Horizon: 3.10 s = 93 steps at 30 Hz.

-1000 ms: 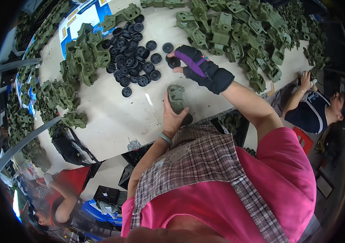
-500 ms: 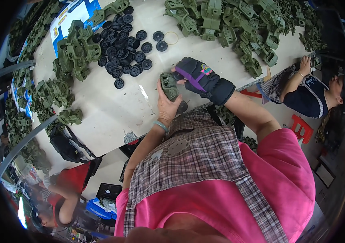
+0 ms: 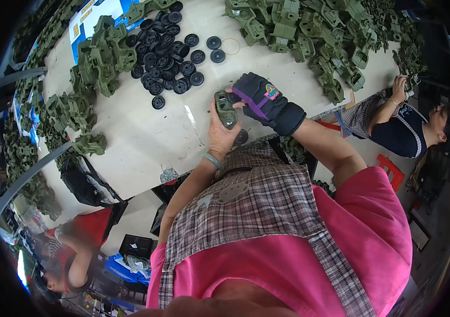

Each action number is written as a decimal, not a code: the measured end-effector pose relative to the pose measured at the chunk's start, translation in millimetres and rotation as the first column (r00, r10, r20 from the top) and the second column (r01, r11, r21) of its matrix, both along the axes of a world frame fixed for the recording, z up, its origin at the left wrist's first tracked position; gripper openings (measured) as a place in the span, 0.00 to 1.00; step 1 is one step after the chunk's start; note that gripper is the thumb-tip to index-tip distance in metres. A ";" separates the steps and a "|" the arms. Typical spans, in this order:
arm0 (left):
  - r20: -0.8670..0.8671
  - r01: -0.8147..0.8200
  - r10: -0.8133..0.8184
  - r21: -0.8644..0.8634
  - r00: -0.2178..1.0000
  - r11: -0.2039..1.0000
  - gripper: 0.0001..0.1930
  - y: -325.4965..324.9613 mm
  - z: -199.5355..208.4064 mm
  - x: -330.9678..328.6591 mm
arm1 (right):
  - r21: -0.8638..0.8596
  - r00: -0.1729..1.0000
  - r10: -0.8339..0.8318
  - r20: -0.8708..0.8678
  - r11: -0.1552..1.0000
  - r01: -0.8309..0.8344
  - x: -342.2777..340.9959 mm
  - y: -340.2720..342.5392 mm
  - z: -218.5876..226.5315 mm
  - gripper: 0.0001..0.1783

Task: The person assembles toy vehicles by attaching wheels onto toy vehicle bodies by hand and placing the assembled vehicles into a crate.

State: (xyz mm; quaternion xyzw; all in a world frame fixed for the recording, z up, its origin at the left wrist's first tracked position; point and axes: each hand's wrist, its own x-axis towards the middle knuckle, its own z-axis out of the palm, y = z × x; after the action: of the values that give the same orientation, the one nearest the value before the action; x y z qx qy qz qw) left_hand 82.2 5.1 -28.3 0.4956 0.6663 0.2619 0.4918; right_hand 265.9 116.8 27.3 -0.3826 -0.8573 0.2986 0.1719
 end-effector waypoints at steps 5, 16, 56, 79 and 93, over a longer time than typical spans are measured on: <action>-0.014 0.003 -0.003 0.005 1.000 1.000 0.59 0.1 -1.1 -0.1 | 0.039 0.999 0.008 -0.034 0.999 -0.007 -4.3 1.3 3.6 0.28; -0.025 0.001 -0.001 -0.004 1.000 1.000 0.59 0.0 -1.8 0.3 | 0.014 0.997 0.077 0.013 0.997 -0.078 -2.9 5.0 -1.8 0.30; 0.430 -0.009 -0.023 0.073 0.903 0.997 0.52 14.3 -5.7 -23.3 | -0.810 0.771 -0.587 -0.246 0.562 0.169 -55.3 47.5 -73.6 0.12; -0.468 0.283 -0.219 0.070 0.856 0.956 0.41 15.5 19.2 -66.0 | 0.218 0.978 -0.206 0.043 0.957 0.192 -18.6 57.5 -11.0 0.25; -0.534 0.553 -0.410 0.134 0.739 0.822 0.44 17.0 26.7 -57.8 | -0.078 0.998 -0.056 0.013 0.995 0.057 -8.3 52.3 -8.6 0.18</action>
State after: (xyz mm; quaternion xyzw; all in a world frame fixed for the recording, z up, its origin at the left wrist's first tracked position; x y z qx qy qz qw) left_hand 24.4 22.2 -1.6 0.7665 0.5695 0.0847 0.2846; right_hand 257.7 169.1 18.7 -0.4147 -0.8346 0.3251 0.1605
